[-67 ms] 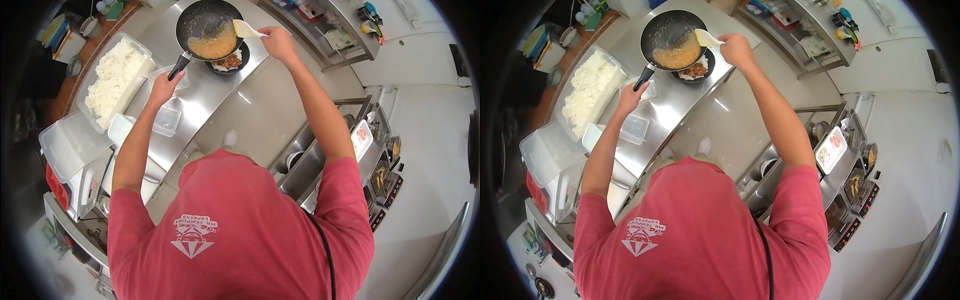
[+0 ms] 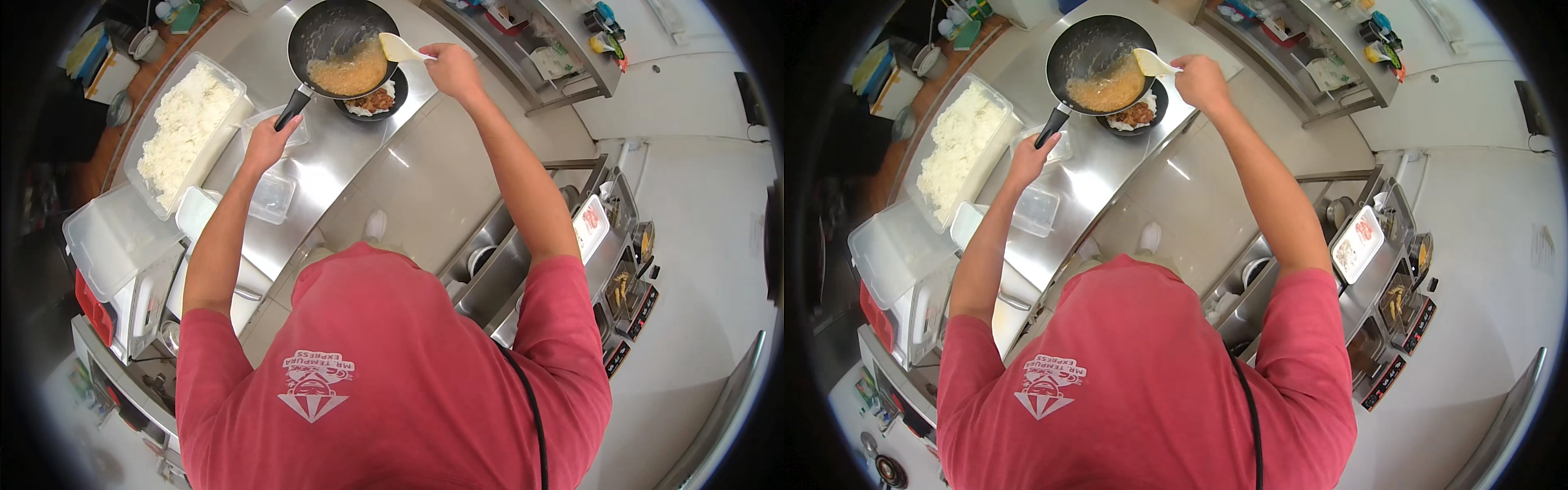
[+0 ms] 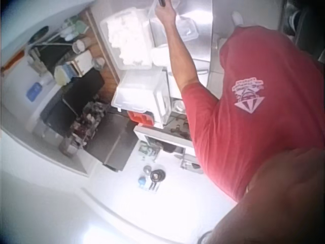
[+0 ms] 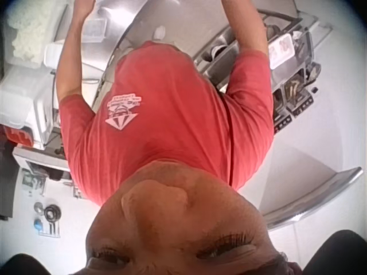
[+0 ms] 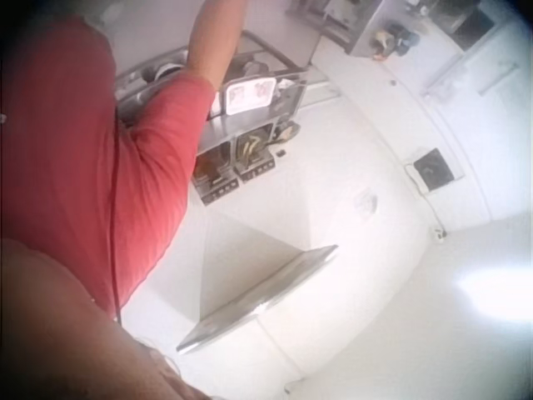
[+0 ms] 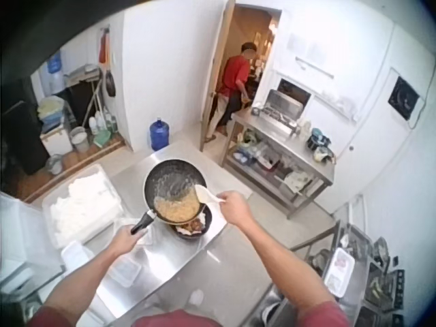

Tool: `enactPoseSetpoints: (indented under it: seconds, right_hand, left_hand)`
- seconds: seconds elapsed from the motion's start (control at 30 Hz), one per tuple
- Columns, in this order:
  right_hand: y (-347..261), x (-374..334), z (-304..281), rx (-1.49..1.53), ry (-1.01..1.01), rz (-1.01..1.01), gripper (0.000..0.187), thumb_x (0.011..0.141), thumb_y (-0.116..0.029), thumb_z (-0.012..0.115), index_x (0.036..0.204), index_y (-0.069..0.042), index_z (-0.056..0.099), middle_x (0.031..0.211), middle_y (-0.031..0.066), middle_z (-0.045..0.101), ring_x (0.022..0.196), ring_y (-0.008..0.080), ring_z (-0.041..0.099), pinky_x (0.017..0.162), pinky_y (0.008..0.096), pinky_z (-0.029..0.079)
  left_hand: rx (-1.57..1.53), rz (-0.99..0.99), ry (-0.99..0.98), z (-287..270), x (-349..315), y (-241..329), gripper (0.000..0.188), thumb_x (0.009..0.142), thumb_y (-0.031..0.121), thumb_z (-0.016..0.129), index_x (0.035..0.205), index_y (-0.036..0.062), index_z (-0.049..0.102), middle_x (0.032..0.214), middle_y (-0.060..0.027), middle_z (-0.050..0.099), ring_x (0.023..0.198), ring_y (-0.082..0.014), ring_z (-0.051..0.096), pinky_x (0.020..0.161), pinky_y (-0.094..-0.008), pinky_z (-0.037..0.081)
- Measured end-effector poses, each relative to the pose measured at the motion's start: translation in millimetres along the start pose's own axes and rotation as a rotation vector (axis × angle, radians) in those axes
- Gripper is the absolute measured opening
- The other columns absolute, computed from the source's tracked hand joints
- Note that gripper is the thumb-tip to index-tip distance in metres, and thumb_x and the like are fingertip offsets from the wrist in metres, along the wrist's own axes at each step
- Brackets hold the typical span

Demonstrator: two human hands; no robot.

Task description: The person assembles two rice bowls by adding cooked egg, lettuce, sauces, and fried items from a wok. They then carry the bowls to the counter and place them on a tray with side dishes.

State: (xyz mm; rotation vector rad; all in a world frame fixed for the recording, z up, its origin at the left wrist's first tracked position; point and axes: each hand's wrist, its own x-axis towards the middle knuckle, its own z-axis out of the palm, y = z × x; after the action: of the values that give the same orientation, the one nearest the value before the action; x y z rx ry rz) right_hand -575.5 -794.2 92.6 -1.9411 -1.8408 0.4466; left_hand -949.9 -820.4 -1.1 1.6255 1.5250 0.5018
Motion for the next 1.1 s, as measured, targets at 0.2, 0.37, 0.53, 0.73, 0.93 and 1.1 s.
enactPoseSetpoints:
  seconds: [0.2,0.37,0.53,0.73,0.93,1.1]
  right_hand:
    - [8,11,30,-0.191,0.068,-0.11,0.031,0.088,-0.008,0.055,0.112,-0.007,0.075,0.108,0.0219,0.069,0.098,0.0388,0.067,0.09,0.0473,0.053]
    - [14,9,36,-0.221,0.076,-0.07,0.031,0.085,-0.007,0.057,0.11,-0.008,0.075,0.108,0.0214,0.069,0.098,0.0381,0.067,0.09,0.0462,0.054]
    - [18,6,40,-0.203,0.087,-0.052,0.03,0.087,-0.008,0.057,0.11,-0.007,0.075,0.107,0.0237,0.069,0.099,0.04,0.067,0.091,0.0467,0.054]
    - [21,3,39,-0.218,0.074,-0.078,0.029,0.085,-0.009,0.059,0.11,-0.005,0.075,0.107,0.0244,0.069,0.098,0.0407,0.067,0.09,0.047,0.054]
    - [15,5,36,-0.215,0.073,-0.082,0.029,0.086,-0.01,0.06,0.111,-0.004,0.074,0.107,0.0238,0.069,0.099,0.0402,0.067,0.09,0.0471,0.053]
    - [-1,6,35,-0.205,0.05,-0.073,0.03,0.086,-0.01,0.06,0.112,-0.005,0.074,0.108,0.0225,0.069,0.1,0.0386,0.067,0.092,0.0466,0.053]
  left_hand:
    - [0.088,0.028,-0.004,0,20,3,0.054,0.094,0.053,0.065,0.079,0.0005,0.062,0.058,-0.0013,0.047,0.055,-0.0125,0.044,0.053,-0.0346,0.036]
    - [0.101,0.012,-0.042,-5,23,8,0.057,0.092,0.055,0.066,0.09,-0.0019,0.068,0.061,-0.0081,0.055,0.057,-0.018,0.051,0.058,-0.0367,0.042]
    - [0.107,0.023,-0.047,-7,26,6,0.056,0.092,0.054,0.066,0.089,-0.0014,0.069,0.061,-0.0077,0.054,0.058,-0.0174,0.049,0.058,-0.0363,0.042]
    - [0.116,0.043,-0.033,-6,25,9,0.057,0.092,0.056,0.065,0.089,-0.0014,0.068,0.06,-0.0094,0.054,0.057,-0.0198,0.051,0.059,-0.0376,0.042]
    - [0.149,0.032,0.015,-7,32,3,0.06,0.091,0.058,0.065,0.088,-0.002,0.068,0.061,-0.0113,0.056,0.057,-0.0223,0.053,0.059,-0.0391,0.044]
    - [0.139,0.047,0.036,-14,32,-2,0.06,0.091,0.057,0.065,0.087,-0.0021,0.067,0.06,-0.0118,0.056,0.057,-0.0237,0.054,0.059,-0.0396,0.044]
